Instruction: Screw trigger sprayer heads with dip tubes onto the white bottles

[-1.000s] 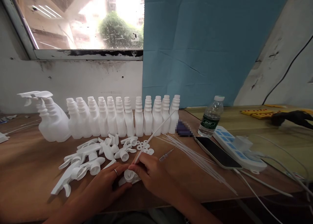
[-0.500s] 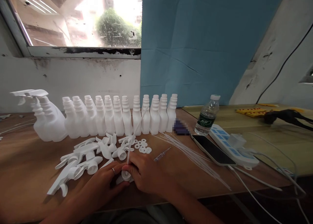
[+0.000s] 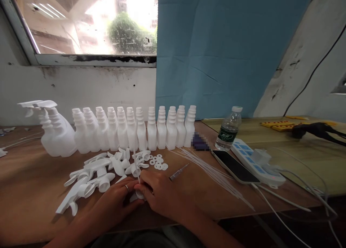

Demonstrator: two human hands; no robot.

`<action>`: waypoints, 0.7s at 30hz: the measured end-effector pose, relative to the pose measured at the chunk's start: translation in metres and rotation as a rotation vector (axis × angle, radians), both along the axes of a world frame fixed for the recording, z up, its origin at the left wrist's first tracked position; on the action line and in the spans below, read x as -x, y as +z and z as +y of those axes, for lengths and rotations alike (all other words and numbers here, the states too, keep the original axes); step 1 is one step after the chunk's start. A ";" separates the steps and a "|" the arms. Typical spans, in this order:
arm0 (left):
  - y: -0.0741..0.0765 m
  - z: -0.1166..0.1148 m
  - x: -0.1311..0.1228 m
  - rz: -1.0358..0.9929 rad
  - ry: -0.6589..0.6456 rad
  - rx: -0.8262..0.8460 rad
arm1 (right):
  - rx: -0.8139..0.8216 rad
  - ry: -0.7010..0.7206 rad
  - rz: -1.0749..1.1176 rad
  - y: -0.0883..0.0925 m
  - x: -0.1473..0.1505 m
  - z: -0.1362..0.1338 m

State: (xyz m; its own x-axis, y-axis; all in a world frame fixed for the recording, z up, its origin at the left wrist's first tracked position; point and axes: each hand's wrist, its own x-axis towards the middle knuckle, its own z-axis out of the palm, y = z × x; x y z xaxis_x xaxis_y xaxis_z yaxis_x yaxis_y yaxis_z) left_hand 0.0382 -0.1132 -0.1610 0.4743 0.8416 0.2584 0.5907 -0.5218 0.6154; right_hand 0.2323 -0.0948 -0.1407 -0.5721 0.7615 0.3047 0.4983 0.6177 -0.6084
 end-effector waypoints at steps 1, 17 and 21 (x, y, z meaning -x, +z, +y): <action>0.002 -0.001 0.001 -0.005 0.004 -0.011 | 0.015 0.007 0.038 -0.001 -0.003 0.000; 0.066 0.034 0.088 0.086 0.385 -0.744 | 0.412 -0.208 0.757 -0.005 -0.037 0.002; 0.099 0.095 0.162 0.136 0.747 -0.802 | 0.318 -0.287 0.911 -0.016 -0.055 0.015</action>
